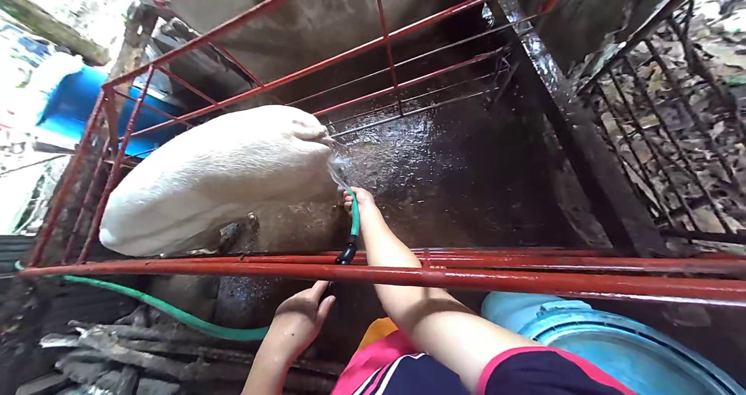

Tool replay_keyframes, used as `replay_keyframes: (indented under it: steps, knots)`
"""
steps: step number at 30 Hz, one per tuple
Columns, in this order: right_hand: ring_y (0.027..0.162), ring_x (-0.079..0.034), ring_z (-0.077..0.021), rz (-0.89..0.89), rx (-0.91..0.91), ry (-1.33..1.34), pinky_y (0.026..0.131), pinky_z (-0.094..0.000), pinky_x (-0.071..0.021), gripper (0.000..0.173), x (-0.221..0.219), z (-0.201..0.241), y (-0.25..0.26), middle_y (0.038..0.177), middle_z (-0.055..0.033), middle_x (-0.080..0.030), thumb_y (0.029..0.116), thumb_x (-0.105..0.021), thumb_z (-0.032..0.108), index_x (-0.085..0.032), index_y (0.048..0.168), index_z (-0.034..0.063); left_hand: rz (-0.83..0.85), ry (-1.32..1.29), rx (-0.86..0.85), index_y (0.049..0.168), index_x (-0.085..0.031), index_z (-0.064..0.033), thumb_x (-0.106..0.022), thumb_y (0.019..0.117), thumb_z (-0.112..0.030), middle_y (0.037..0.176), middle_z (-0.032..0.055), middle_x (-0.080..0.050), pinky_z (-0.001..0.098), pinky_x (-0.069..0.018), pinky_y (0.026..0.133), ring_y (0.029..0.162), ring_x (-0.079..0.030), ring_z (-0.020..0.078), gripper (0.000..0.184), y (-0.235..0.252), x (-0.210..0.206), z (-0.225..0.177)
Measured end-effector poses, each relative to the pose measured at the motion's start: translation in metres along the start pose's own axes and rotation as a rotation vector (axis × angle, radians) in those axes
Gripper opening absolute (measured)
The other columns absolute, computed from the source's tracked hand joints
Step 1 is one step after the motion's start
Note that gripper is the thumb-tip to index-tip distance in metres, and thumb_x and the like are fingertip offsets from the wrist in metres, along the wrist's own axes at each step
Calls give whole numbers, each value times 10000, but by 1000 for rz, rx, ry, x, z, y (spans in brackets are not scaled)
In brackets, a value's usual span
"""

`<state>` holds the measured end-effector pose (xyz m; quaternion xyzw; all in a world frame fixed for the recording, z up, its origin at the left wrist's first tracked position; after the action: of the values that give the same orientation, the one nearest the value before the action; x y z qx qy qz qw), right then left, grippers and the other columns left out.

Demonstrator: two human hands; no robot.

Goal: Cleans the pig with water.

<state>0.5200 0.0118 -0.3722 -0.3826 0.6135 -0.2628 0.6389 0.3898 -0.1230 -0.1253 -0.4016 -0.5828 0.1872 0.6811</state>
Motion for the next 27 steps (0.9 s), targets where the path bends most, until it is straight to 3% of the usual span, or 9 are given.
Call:
replay_keyframes:
  steps: [8,12,18,23,25,27]
  knots:
    - [471,-418,-86,-207,-65,-69,423,-190,-387,156,22,-25,-24,761,-66,-460,1083,-372,71,-467,1186,2,45,-32,52,1563,-430,-146,-477,1096,-262,1313,239,-653,582,-431,1079,1244,-618,411,484,-1,5,7]
    - [454,-442,-62,-109,10,-7,401,-187,-382,145,31,-26,-1,726,-36,-532,1081,-403,131,-510,1087,33,66,-31,56,1604,-366,-198,-490,1090,-258,1333,223,-651,575,-429,1088,1250,-618,402,532,-2,-3,6]
    - [460,-433,-73,-74,22,-120,398,-206,-366,161,22,-26,-8,759,-51,-549,1081,-402,136,-510,1135,31,16,-92,48,1610,-358,-232,-500,1083,-279,1273,227,-681,603,-443,1061,1200,-644,415,548,-14,-23,22]
    - [462,-444,-77,-42,-31,-232,409,-210,-373,165,9,-48,-26,743,-51,-561,1086,-404,143,-521,1128,34,-166,-177,-103,1528,-497,-114,-515,1016,-238,1059,251,-736,673,-509,887,979,-711,462,527,-40,-38,47]
    - [477,-452,-81,-37,-39,-281,424,-217,-380,169,3,-56,-33,770,-61,-574,1084,-403,128,-517,1157,27,-274,-188,-153,1482,-547,-69,-507,988,-237,1020,253,-742,683,-525,819,919,-723,470,524,-49,-46,55]
    - [496,-471,-88,-68,-48,-326,440,-225,-401,201,2,-60,-40,805,-73,-587,1091,-401,128,-515,1209,12,-302,-176,-138,1481,-546,-63,-496,994,-255,1033,258,-740,694,-521,814,924,-721,483,526,-54,-47,57]
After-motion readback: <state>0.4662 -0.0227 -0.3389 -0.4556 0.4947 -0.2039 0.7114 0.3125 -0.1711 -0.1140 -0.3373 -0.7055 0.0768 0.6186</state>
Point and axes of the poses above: each hand's wrist, its own y-axis towards the middle knuckle, its own x-axis out of the back of the hand, z = x × y, the point moved 3 cm from there along y, towards the middle knuckle
